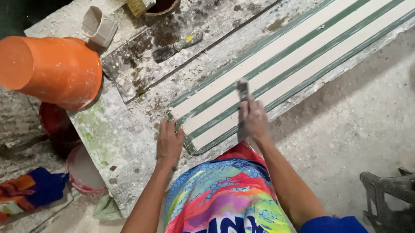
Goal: Scraping and cleaning a decorative panel using a spatula and a brush on a workbench.
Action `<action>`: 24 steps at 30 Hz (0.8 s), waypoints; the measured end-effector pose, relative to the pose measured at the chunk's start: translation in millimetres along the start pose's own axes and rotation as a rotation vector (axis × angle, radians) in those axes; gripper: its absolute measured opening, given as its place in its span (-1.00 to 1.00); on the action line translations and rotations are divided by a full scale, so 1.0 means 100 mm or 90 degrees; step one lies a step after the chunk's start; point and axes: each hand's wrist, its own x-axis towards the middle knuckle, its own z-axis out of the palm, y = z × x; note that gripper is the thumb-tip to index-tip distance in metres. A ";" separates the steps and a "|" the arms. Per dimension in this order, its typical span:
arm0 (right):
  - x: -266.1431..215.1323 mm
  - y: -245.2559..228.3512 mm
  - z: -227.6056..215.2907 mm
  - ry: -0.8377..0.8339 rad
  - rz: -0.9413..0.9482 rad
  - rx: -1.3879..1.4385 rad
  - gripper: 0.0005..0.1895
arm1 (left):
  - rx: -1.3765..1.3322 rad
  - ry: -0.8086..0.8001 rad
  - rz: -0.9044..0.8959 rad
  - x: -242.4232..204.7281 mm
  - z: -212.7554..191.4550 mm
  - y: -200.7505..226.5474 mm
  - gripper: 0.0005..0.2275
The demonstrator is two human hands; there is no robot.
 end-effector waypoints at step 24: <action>-0.61 -0.67 0.83 -0.009 -0.055 -0.028 -0.58 | -0.057 -0.130 -0.111 0.18 -0.18 -0.09 -0.55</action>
